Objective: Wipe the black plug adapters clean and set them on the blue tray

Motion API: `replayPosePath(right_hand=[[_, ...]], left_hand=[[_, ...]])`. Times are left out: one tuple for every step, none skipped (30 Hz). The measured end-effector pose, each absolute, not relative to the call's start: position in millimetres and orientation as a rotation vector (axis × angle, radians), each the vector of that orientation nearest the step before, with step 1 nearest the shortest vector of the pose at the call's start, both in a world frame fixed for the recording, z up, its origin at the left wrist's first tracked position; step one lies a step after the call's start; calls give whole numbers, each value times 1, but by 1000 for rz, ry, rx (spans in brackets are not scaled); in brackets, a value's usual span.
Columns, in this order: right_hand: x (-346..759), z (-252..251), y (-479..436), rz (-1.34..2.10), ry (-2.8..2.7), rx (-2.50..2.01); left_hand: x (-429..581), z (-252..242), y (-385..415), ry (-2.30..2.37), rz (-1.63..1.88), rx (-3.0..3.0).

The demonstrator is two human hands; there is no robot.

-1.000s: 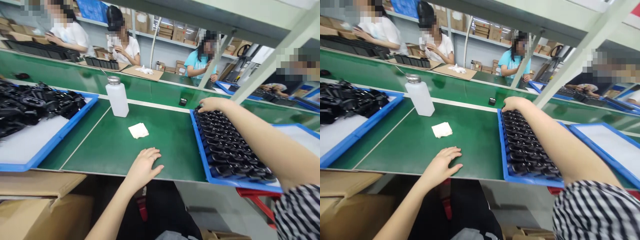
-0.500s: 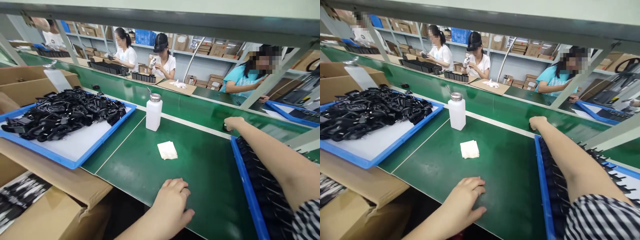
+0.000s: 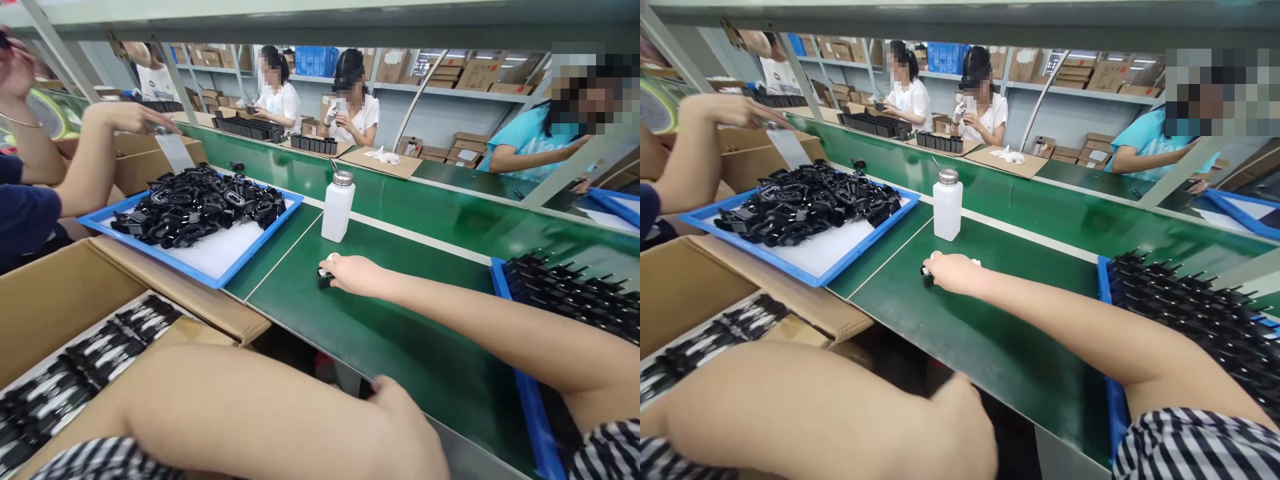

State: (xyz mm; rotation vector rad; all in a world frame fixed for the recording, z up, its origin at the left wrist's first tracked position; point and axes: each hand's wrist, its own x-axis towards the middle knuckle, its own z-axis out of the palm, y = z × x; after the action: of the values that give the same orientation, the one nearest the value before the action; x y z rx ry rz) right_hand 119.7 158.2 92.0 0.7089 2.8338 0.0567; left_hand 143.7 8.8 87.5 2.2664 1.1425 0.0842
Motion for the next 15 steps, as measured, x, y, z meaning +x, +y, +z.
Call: replayPosePath(right_hand=[[119,89,164,-38,2836,712],[121,88,172,-157,2828,734],[125,88,182,-271,2816,782],[130,88,192,-355,2797,854],[137,88,201,-402,2766,942],[143,87,209,-419,2719,1024],[150,86,215,-419,2663,1087],[155,83,220,-417,2611,1122],[160,81,223,-419,2573,1134],[163,78,225,-426,2555,1133],[164,76,225,-432,2558,1132],[163,75,225,-436,2574,1135],[161,75,224,-431,2592,1142],[157,75,221,-424,2619,1176],[153,76,218,-427,2661,1245]], left_hand=[[120,90,14,1199,-60,2267],[97,93,21,1335,-349,2263],[74,97,30,1456,-499,2242],[53,100,41,1634,-514,2201],[33,102,52,1809,-466,2145],[16,102,65,1962,-385,2063],[2,100,76,2071,-288,1964],[-10,95,87,2108,-120,1920],[-18,87,97,2085,48,1882],[-23,78,104,2018,206,1859],[-26,68,110,1935,342,1850],[-27,59,114,1861,437,1839],[-26,50,116,1809,502,1828],[-24,44,118,1785,545,1813],[-22,39,119,1780,573,1795]])
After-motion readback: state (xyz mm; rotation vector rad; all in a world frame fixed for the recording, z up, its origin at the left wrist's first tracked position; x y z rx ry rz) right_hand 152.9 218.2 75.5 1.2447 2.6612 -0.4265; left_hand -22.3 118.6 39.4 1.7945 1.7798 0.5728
